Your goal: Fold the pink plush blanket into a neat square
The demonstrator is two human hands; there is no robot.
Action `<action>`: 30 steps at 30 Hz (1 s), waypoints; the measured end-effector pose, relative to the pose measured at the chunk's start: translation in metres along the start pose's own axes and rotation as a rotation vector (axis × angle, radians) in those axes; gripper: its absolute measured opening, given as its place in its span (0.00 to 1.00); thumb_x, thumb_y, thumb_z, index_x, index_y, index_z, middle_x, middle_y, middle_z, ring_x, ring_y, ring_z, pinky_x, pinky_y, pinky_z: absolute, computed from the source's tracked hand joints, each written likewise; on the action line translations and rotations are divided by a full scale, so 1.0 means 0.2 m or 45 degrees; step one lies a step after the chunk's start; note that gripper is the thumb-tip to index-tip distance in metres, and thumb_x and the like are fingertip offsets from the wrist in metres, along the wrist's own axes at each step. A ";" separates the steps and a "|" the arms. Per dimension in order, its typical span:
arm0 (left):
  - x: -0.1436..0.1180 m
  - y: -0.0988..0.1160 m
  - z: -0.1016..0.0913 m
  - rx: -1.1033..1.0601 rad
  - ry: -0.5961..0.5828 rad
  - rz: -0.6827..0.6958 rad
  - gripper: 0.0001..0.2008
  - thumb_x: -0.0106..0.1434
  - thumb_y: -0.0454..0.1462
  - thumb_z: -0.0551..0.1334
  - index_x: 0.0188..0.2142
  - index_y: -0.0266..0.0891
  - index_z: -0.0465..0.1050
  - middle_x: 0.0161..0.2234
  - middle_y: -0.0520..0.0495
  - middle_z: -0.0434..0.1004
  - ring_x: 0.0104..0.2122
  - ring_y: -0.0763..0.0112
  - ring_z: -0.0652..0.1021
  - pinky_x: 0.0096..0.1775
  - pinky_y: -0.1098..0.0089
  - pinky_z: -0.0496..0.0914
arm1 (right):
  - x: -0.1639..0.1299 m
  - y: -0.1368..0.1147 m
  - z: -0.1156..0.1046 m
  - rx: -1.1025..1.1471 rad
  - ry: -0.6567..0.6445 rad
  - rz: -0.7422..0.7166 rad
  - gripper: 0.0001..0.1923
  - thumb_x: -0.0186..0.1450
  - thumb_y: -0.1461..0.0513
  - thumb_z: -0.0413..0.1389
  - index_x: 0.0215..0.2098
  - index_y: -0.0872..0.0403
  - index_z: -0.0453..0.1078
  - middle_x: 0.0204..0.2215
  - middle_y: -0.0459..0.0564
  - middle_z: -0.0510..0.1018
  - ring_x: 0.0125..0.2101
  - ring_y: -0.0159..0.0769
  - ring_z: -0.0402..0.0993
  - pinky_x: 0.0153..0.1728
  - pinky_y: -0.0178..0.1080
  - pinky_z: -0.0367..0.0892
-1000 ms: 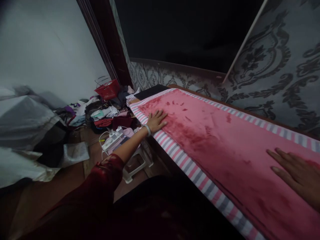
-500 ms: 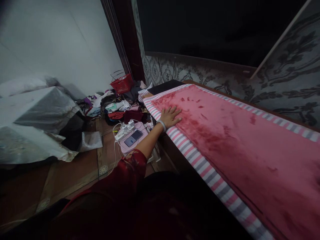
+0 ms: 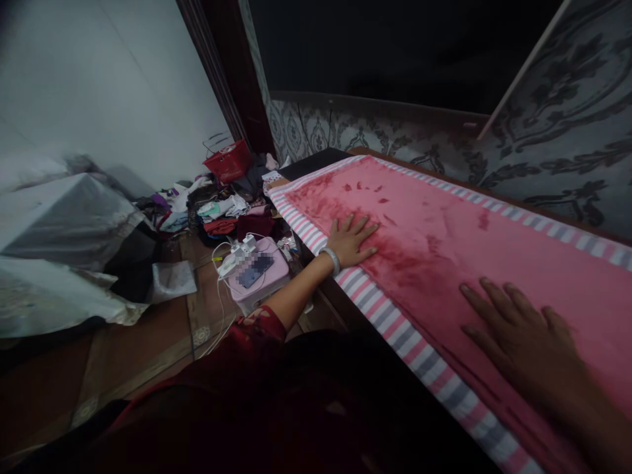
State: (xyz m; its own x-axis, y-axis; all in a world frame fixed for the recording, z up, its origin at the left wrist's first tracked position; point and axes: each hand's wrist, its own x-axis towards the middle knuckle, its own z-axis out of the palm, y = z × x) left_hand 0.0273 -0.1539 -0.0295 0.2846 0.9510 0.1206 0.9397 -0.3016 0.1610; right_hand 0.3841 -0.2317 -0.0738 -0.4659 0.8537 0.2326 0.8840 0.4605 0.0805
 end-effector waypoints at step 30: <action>0.31 -0.67 -0.27 0.067 0.024 -0.514 0.30 0.71 0.48 0.48 0.69 0.46 0.54 0.72 0.42 0.46 0.70 0.50 0.49 0.64 0.41 0.48 | 0.23 -0.23 0.07 0.128 0.163 -0.096 0.31 0.73 0.47 0.44 0.72 0.35 0.44 0.71 0.43 0.47 0.68 0.52 0.45 0.63 0.65 0.49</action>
State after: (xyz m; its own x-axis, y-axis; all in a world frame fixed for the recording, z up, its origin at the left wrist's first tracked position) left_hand -0.0919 -0.0581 0.0098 -0.1120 0.9908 0.0755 0.9838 0.0999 0.1490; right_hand 0.3220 -0.2103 -0.0808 -0.5166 0.7806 0.3518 0.8352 0.5499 0.0065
